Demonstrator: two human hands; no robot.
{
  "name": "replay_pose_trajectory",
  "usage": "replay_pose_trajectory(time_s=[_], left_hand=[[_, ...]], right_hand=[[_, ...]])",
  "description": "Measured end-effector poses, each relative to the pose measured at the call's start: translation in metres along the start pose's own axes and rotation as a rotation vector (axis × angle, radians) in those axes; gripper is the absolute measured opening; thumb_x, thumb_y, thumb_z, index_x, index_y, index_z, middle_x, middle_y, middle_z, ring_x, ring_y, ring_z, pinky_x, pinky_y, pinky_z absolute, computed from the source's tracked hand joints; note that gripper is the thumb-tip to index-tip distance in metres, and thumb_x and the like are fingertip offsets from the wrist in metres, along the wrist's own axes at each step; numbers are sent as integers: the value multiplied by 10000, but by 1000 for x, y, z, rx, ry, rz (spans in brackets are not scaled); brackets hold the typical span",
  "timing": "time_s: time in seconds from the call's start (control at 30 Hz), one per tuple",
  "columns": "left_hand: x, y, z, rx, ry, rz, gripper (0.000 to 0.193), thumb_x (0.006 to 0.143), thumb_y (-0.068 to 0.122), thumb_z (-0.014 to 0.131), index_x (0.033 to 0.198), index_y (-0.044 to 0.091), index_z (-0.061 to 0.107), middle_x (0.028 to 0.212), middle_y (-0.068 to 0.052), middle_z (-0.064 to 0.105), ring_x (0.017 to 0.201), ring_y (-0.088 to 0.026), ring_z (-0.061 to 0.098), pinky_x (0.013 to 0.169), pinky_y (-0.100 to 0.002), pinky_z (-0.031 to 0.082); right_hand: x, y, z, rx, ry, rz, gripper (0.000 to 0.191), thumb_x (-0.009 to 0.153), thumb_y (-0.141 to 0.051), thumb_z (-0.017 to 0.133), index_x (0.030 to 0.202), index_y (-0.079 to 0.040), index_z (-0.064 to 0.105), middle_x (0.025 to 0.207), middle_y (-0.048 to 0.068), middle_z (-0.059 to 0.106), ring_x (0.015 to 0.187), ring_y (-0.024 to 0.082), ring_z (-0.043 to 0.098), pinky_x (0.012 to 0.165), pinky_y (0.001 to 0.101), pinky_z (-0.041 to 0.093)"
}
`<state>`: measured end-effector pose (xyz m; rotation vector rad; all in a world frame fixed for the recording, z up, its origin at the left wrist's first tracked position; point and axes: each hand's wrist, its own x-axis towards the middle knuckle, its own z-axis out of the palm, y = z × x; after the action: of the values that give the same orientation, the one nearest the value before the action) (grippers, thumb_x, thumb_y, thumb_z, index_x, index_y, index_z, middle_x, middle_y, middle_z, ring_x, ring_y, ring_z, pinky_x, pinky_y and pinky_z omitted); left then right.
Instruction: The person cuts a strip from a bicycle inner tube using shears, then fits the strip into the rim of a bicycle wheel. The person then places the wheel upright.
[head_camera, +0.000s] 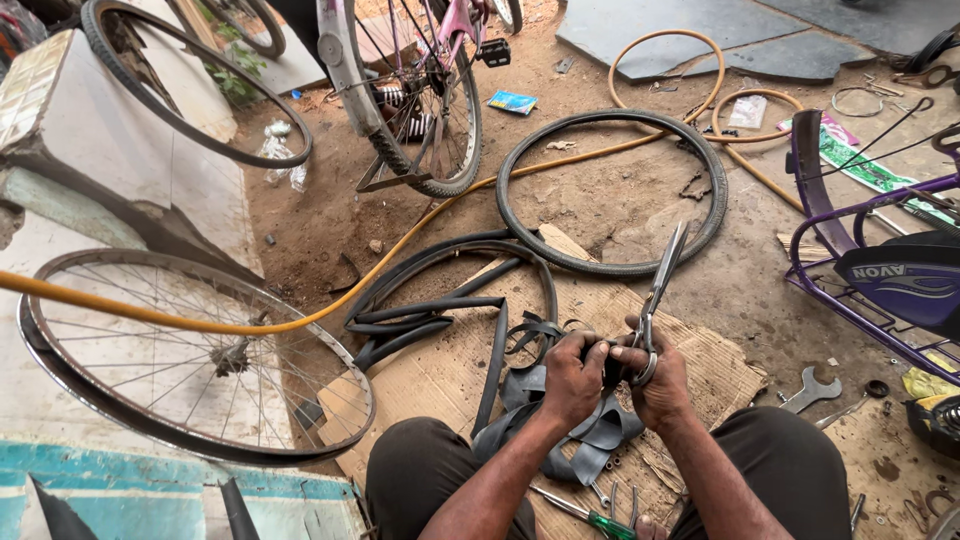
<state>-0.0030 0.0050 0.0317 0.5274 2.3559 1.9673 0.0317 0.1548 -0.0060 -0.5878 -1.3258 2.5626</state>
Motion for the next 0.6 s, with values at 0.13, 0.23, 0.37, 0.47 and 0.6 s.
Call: replay_pose_trajectory(time_s=[0.13,0.23,0.37,0.47,0.6], left_hand=[[0,1,0,22,-2,2,212,992,163,641,976,-43,684,859,-154,688,803,-241,680,717,-402,542],[-2,2,-2,40,28,98,204,984,153,664,980,-49,686,883,-163,697,832,-241,687,732,-400,546],[-3,-2,-3,-47,-61,-80,206,1007,180,630,980,-15,692,883,-114,697,799,-202,690,690,-368,577],[-3,-10,-3,-95,-85,-110,209,1016,191,637,982,-6,697,877,-104,707,794,-182,691,690,-358,580],[-2,-23,-3,-224,-95,-49,206,1042,194,680,1030,-6,727,919,-103,731,826,-150,649,723,-327,556]], right_hand=[[-1,-5,2,-41,3,-10,696,738,29,782,1386,41,528,958,93,684,800,198,712,702,296,610],[-3,-7,5,-57,-11,-19,704,726,36,780,1382,46,526,954,103,692,789,210,716,678,305,612],[-6,-10,7,-47,-34,-21,708,724,38,778,1384,41,521,943,93,691,791,213,721,667,320,626],[-6,-9,6,-31,-69,-39,707,748,56,784,1406,55,525,940,94,675,808,215,713,696,322,618],[-8,-9,3,3,-55,-11,721,721,74,739,1412,60,534,942,85,674,815,214,716,734,339,605]])
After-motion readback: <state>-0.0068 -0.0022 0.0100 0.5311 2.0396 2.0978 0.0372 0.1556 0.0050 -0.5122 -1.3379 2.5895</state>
